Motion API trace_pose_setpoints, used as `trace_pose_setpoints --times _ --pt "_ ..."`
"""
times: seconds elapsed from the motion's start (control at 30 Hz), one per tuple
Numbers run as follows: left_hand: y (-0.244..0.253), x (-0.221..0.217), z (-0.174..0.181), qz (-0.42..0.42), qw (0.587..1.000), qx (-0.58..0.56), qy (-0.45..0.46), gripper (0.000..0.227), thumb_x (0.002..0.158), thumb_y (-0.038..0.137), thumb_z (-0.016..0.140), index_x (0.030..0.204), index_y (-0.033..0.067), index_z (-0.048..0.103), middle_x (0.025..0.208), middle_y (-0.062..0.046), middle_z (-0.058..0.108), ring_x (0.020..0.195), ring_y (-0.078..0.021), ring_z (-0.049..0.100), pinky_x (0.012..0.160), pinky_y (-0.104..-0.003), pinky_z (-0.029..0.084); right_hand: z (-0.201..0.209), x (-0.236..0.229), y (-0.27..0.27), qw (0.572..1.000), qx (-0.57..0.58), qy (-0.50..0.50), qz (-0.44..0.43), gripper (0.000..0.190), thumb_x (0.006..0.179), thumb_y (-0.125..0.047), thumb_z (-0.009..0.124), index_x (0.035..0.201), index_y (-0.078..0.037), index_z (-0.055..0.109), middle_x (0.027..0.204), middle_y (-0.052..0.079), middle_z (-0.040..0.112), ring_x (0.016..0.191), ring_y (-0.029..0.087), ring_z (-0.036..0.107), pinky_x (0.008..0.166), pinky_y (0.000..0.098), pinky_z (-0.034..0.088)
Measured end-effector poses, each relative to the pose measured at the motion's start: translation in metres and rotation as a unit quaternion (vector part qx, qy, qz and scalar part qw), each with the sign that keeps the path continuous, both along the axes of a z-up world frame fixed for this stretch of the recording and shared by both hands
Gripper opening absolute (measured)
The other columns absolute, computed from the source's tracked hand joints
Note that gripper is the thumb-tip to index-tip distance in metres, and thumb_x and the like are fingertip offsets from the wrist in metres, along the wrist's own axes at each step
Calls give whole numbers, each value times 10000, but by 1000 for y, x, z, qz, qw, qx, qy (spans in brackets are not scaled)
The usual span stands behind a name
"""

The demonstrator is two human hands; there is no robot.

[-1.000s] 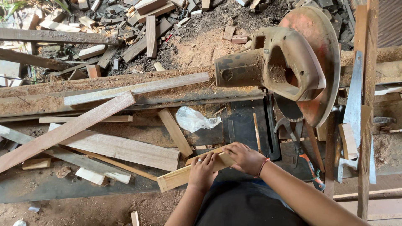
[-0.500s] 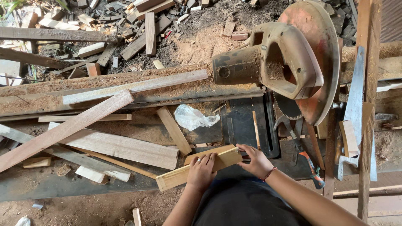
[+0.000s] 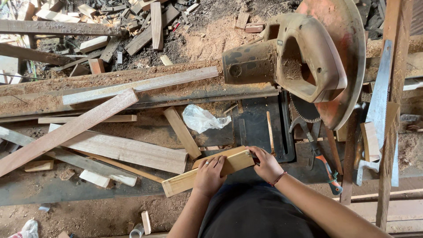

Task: The person handles wood pieces on a workbench, uses a hammer to drive nails, and uses a saw to cut wood.

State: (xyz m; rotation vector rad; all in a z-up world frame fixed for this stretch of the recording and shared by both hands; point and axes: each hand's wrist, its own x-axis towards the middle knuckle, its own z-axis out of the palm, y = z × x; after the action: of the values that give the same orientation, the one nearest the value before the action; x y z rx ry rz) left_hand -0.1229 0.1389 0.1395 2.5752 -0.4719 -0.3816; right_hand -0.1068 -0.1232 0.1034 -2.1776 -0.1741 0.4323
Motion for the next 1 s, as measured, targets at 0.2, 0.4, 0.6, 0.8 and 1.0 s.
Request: trace_pose_setpoints --times 0.2,0.4,0.6,0.8,1.0 --pt "0 1 2 3 1000 -4 9 717 741 233 782 1396 84 532 1366 -122 624 1254 -305 570 1110 -462 354 -12 8 -9 995 6 -89 44 591 782 84 621 1330 -136 593 1280 125 692 1139 325 680 931 384 579" --pt "-1 -1 11 8 999 7 35 689 779 225 766 1410 94 523 1377 -103 618 1295 -277 554 1139 -455 342 -8 19 -7 999 -19 29 5 339 868 -27 677 1172 -169 721 1034 60 783 888 208 773 772 308 624" --pt "-4 -4 14 21 999 9 33 712 755 221 779 1411 110 525 1407 -87 607 1303 -254 550 1108 -447 357 -7 19 -9 1000 15 20 5 332 849 -19 689 1141 -171 733 1005 54 794 854 190 784 752 297 629" --pt "-7 -4 18 32 999 26 21 671 759 213 775 1384 131 547 1402 -65 616 1303 -248 554 1094 -462 363 -9 20 -11 1000 25 1 7 400 795 29 689 1145 -159 738 1066 75 784 898 198 777 786 299 630" --pt "-3 -4 18 43 999 21 19 675 756 214 768 1390 124 553 1396 -64 620 1292 -255 558 1096 -464 376 -10 22 -9 1000 16 19 -5 337 826 -26 735 1136 -157 754 1022 70 794 873 183 785 777 278 633"
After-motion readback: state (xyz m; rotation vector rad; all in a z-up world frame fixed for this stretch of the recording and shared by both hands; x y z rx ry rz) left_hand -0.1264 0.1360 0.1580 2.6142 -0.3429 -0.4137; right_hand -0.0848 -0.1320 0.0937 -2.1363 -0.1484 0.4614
